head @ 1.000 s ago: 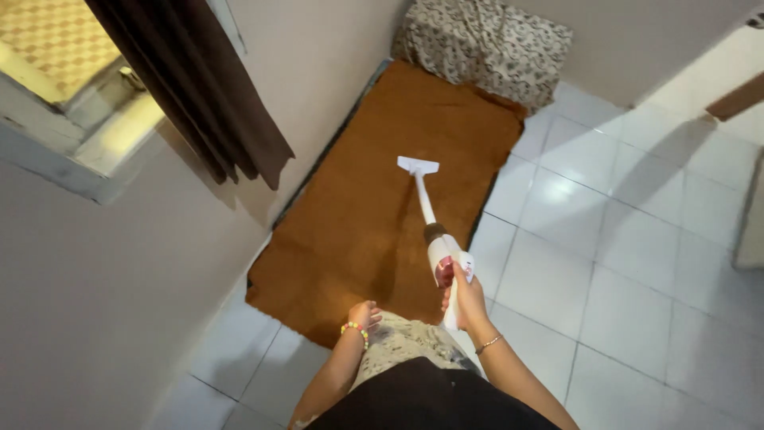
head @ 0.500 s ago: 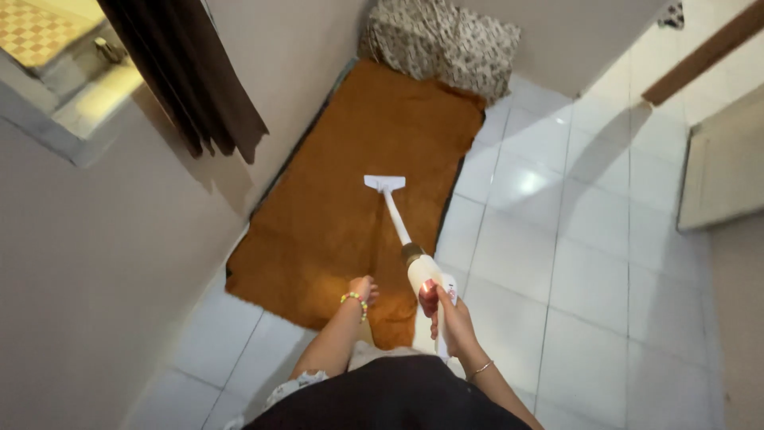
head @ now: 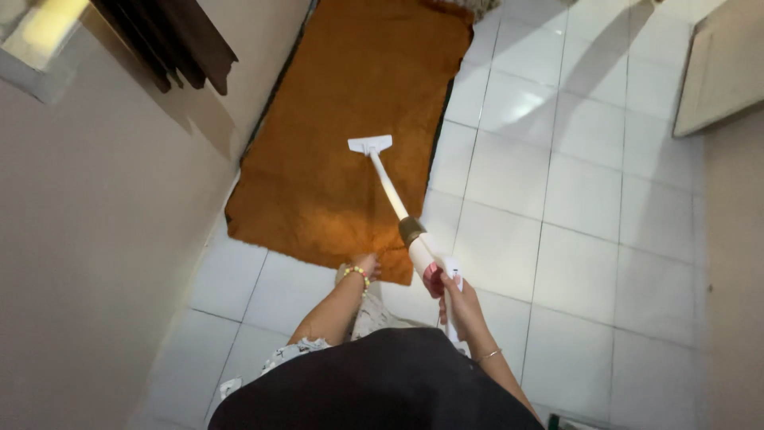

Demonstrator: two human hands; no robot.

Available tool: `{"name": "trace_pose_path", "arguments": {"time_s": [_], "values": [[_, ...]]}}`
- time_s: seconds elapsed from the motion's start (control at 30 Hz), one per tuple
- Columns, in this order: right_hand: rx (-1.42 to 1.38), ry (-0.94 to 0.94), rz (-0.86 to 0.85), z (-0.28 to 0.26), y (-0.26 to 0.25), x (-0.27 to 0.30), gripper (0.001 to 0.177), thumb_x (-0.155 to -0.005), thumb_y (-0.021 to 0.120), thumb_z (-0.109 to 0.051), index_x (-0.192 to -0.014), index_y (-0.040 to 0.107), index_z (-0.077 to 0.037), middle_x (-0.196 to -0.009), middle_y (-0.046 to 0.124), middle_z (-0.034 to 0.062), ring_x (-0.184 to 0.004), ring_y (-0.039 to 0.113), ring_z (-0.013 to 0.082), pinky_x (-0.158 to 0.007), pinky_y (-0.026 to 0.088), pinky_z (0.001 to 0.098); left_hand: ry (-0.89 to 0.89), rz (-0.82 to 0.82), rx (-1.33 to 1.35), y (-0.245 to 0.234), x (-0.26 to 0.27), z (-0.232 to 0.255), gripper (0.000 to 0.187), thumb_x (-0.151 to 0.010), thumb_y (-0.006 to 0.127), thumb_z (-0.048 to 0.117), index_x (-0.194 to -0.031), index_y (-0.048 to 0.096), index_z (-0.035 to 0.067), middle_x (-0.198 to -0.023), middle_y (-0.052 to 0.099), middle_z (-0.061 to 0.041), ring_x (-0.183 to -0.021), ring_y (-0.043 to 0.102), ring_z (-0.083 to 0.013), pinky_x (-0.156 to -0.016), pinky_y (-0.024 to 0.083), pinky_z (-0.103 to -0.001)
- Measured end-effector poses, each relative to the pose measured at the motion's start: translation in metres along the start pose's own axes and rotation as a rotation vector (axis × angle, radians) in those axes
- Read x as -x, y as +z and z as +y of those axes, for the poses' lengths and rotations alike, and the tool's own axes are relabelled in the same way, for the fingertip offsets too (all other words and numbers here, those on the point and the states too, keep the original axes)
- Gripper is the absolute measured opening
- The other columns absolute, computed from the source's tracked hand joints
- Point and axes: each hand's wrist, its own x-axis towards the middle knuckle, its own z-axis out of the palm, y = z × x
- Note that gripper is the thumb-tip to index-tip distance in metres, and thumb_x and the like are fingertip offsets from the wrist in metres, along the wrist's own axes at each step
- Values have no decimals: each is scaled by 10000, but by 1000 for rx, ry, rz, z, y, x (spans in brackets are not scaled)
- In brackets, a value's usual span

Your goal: Vacuuming the floor and a brown mat using a handheld vacuum cleaner.

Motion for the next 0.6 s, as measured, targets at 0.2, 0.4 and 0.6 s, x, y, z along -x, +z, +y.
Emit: {"name": "trace_pose_path", "arguments": {"time_s": [0.2,0.4,0.6], "values": [[-11,39,119,0,-26,-4,361,-964,560,-406,-1137,589,-91,-642,582,93,-435,559,189,-401,487,341,-91,-30,101,-12,17,8,291,-912,595,354,-1124,666,168,-1027,757,-20,-818,696,-222,-692,545,-436],[186,-134,338,-27,-3,12,342,-941,693,-335,-1006,653,-1,-686,617,91,-492,589,174,-440,487,318,-124,-245,149,10,-11,20,416,-916,588,455,-1248,609,204,-1153,727,-22,-878,628,-219,-771,529,-422],[186,-227,330,-60,36,38,264,-901,749,-238,-964,672,6,-669,628,75,-509,586,145,-459,477,300,-228,-373,546,53,-16,75,792,-924,384,761,-1398,488,135,-1326,593,-121,-1125,601,-301,-938,494,-502]]}}
